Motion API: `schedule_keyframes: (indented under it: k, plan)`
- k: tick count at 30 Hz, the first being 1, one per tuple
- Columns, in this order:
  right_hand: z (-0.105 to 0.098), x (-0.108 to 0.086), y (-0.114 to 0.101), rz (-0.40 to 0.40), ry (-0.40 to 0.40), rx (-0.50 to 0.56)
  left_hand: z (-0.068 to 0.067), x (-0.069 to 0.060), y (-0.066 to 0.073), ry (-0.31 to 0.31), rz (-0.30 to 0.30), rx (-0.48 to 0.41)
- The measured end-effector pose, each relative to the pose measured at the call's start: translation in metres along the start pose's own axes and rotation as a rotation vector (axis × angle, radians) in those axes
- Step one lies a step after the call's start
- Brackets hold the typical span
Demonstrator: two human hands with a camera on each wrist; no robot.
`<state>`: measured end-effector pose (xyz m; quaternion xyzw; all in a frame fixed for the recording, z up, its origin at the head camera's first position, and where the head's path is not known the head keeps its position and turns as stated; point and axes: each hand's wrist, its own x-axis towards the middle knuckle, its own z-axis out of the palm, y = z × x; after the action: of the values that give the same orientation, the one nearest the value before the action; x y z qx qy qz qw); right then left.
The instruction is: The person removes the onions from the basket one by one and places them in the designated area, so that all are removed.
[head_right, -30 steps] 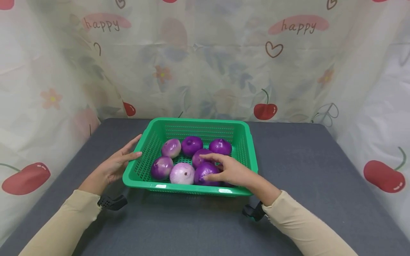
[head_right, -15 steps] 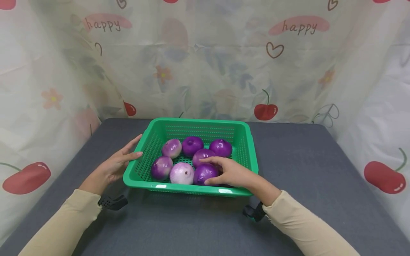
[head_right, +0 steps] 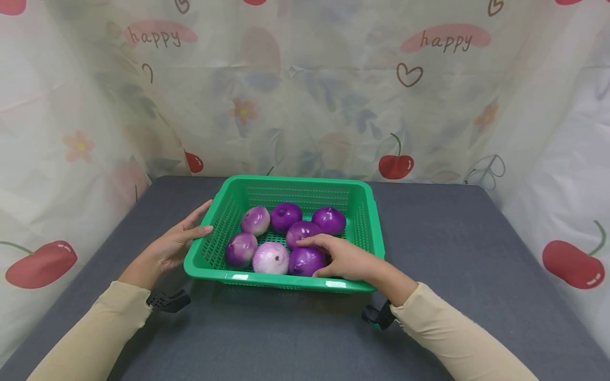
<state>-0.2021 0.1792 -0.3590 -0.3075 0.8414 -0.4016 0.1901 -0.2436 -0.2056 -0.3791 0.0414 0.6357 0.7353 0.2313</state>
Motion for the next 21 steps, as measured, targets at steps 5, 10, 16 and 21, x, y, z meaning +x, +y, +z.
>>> schedule_keyframes:
  k: [5, 10, 16, 21]
  plan:
    - [0.0002, -0.0007, -0.0016, 0.005, 0.003, -0.008, 0.0005, -0.0004, 0.0, -0.001, 0.004, 0.005]
    - [0.0, -0.0007, -0.0016, -0.003, 0.006, -0.012, -0.0002, 0.0003, -0.0006, -0.004, 0.009, 0.02]
    - [0.0001, 0.0001, -0.0017, 0.002, 0.01, -0.009, -0.0005, 0.0006, -0.001, -0.004, 0.01, 0.026]
    - [0.0008, 0.0011, -0.0008, -0.006, 0.038, -0.046, -0.0008, 0.0006, -0.0012, -0.001, 0.012, 0.02]
